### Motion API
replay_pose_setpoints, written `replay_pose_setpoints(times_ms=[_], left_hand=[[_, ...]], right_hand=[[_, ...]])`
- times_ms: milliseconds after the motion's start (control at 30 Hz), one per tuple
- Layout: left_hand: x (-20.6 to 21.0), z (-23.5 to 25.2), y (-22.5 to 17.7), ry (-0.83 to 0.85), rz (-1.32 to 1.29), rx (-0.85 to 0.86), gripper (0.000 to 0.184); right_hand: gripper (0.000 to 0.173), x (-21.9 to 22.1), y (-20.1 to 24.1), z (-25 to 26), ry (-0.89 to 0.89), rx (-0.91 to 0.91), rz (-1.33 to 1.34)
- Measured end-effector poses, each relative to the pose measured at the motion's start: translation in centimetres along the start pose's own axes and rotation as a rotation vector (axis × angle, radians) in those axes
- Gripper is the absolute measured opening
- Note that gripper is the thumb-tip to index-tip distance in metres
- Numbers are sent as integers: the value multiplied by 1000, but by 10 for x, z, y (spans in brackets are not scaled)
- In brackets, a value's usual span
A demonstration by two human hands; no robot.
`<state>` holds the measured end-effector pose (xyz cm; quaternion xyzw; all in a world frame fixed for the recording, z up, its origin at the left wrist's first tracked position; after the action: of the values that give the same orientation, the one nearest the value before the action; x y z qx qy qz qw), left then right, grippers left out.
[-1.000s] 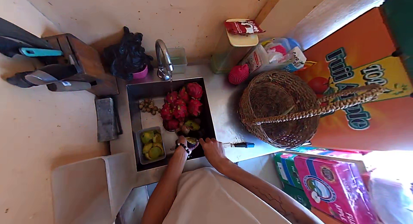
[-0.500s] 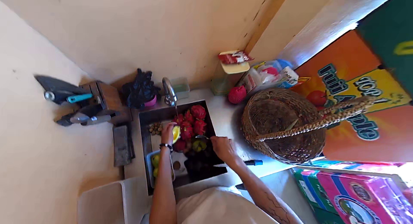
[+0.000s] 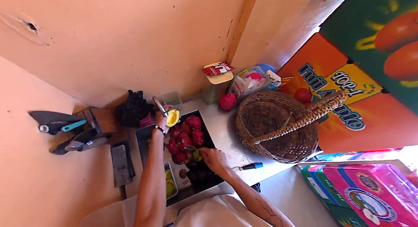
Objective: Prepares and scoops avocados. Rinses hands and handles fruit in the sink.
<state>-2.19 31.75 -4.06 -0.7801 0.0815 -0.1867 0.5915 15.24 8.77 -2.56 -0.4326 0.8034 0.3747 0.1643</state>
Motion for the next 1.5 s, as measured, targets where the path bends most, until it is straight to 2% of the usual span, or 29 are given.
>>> replay_pose_setpoints(times_ms=[100, 167, 267, 400, 533, 700, 800, 900, 1067, 1200, 1233, 1300, 1433, 1500], left_hand=[[14, -43, 29, -120, -644, 106, 46], [30, -69, 52, -193, -822, 88, 50], [49, -98, 73, -272, -805, 23, 50], [61, -117, 63, -362, -745, 32, 43], [61, -124, 57, -418, -671, 44, 42], [62, -125, 58, -417, -500, 94, 40], [63, -127, 57, -418, -431, 121, 38], [65, -128, 59, -384, -454, 142, 37], [76, -127, 50, -204, -592, 212, 46], [85, -128, 38, -136, -704, 222, 50], [88, -129, 35, -129, -711, 219, 51], [90, -132, 32, -98, -715, 230, 51], [94, -130, 36, -3, -776, 284, 49], [92, -128, 40, 26, -796, 335, 49]], right_hand=[[39, -20, 1, -14, -163, -34, 29], [40, -31, 8, -24, -285, -94, 3], [39, -39, 25, -35, -430, -151, -84], [37, -47, 35, -45, -594, -204, -174], [36, -44, 45, -57, -695, -233, -291], [36, -31, 53, -62, -733, -257, -392], [37, -25, 50, -59, -620, -259, -346], [40, -21, 41, -54, -438, -261, -162], [36, -13, 25, -44, -208, -307, 201], [36, 0, 28, -55, -391, -417, 238], [35, 2, 25, -55, -387, -434, 304], [32, 9, 16, -48, -235, -419, 568], [31, 39, 11, -43, 137, -315, 1314], [32, 49, 16, -43, 269, -240, 1475]])
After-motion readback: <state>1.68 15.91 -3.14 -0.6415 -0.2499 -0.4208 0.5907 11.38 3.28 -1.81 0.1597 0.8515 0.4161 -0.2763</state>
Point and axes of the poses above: each hand's wrist, its own z-axis towards the middle knuckle, its own x-axis out of the palm, y = z × x, the point moved 9 cm from there along z, towards the middle knuckle, and after that the axes turned 14 degrees about y, right-handed, at the moved point
